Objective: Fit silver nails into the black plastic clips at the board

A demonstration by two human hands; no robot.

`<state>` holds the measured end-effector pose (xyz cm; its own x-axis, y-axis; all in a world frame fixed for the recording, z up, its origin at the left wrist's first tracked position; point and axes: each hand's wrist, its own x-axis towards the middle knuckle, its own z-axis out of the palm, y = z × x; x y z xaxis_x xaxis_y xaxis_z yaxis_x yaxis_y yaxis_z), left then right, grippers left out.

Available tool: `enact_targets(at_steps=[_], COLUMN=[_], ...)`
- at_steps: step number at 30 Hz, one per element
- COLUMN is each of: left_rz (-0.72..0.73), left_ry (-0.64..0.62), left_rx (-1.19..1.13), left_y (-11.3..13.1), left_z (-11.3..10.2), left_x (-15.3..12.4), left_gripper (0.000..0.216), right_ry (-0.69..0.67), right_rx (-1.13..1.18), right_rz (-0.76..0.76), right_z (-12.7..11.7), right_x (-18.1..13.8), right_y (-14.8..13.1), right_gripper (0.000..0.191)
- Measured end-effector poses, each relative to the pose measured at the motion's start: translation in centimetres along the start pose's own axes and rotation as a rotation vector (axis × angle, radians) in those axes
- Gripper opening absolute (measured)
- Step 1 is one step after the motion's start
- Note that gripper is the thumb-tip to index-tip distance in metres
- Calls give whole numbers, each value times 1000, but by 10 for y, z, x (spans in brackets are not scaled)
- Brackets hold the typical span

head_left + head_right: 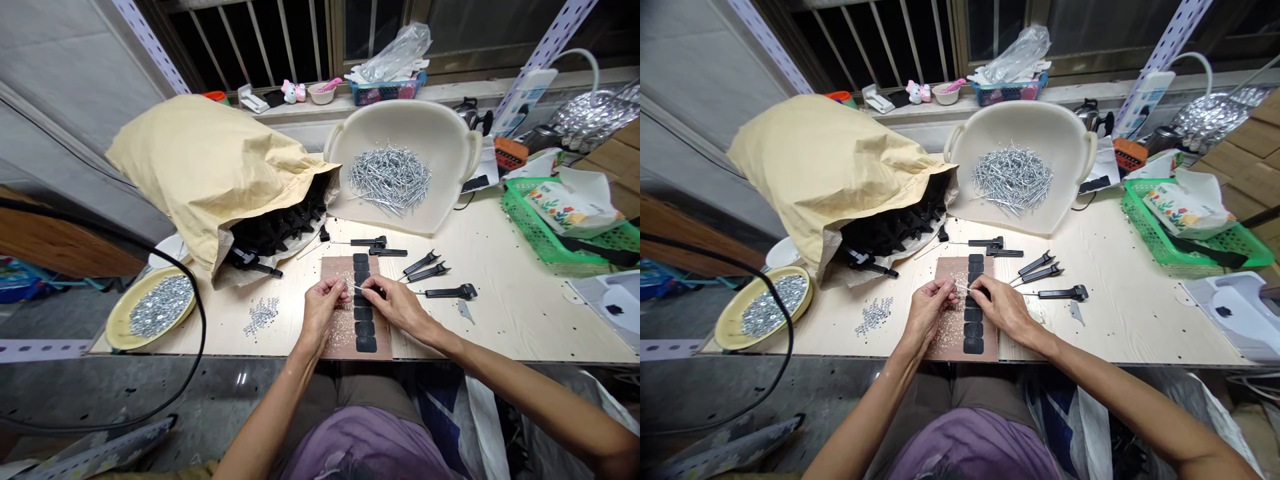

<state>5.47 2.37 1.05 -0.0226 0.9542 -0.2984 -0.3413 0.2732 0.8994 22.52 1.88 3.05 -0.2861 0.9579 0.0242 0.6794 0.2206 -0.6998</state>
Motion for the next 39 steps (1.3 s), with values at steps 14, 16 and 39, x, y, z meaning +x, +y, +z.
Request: enact_targets(at_steps=[14,16,39], left_rz=[59,25,80], left_ry=[88,77,6], left_rx=[34,0,89], left_y=[-5,-4,-1], left_z=[3,5,0], left_x=[-3,-4,-4], left_gripper=[29,31,27], right_ry=[224,230,34], right_rx=[-527,-551,-269], right_rz=[-175,-206,-20], right_z=[17,17,12], right_x=[-9,-9,-5], right_y=[-1,0,-4], right_gripper=[28,28,32])
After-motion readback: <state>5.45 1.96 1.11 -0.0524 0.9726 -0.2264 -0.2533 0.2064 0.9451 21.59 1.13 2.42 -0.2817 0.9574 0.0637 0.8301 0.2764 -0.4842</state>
